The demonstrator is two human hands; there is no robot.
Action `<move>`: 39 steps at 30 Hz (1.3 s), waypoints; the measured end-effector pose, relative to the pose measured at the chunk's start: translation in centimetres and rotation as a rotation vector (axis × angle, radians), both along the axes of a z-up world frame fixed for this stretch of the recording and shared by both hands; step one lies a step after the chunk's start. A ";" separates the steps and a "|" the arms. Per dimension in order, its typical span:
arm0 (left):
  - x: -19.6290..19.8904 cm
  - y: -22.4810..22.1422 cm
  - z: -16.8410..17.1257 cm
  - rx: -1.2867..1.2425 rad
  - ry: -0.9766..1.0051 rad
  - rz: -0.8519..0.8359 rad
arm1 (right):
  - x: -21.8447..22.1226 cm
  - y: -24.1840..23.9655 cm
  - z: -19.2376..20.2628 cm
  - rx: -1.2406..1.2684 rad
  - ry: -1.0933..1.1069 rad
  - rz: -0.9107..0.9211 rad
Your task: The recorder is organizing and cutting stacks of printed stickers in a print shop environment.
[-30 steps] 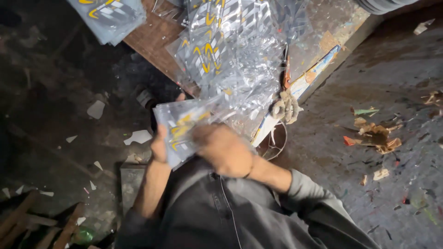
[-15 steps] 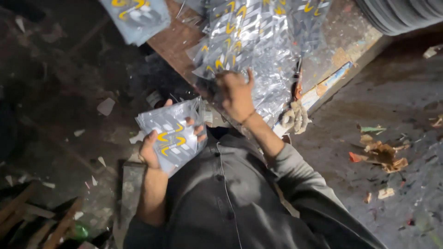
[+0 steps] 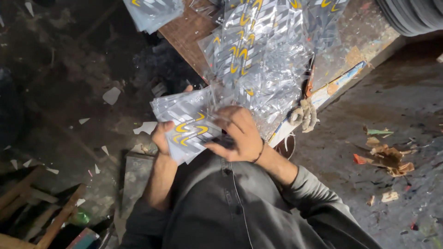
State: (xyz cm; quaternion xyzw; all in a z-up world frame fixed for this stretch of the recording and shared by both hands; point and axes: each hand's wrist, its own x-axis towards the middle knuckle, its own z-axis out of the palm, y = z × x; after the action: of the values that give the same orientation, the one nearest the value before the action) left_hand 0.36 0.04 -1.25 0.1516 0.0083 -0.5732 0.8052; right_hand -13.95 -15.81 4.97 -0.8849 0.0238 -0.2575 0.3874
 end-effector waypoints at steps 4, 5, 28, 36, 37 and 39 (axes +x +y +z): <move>-0.1 -0.1 0.7 0.073 -0.007 0.013 | 0.1 0.9 -0.7 0.070 0.077 -0.052; -0.2 0.0 0.6 0.069 0.016 0.021 | -0.1 1.0 -0.6 0.112 0.079 -0.085; -0.6 1.2 -1.0 0.004 -0.154 0.158 | 1.9 2.0 -0.2 -0.360 0.218 0.033; -0.3 0.7 1.5 -0.037 -0.149 -0.017 | 3.9 -0.2 2.5 -0.069 0.153 0.160; -0.1 1.0 1.1 -0.040 -0.148 -0.019 | 4.4 -1.5 1.8 -0.072 0.155 0.158; 0.2 1.7 0.3 -0.095 -0.058 -0.049 | 5.3 -4.1 0.5 0.174 0.504 -0.094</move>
State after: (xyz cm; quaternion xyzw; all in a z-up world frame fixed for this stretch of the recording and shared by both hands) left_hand 0.61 1.73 -0.99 0.1299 -0.0457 -0.5878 0.7972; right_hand -8.65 -19.88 5.50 -0.8825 0.1824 -0.0439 0.4313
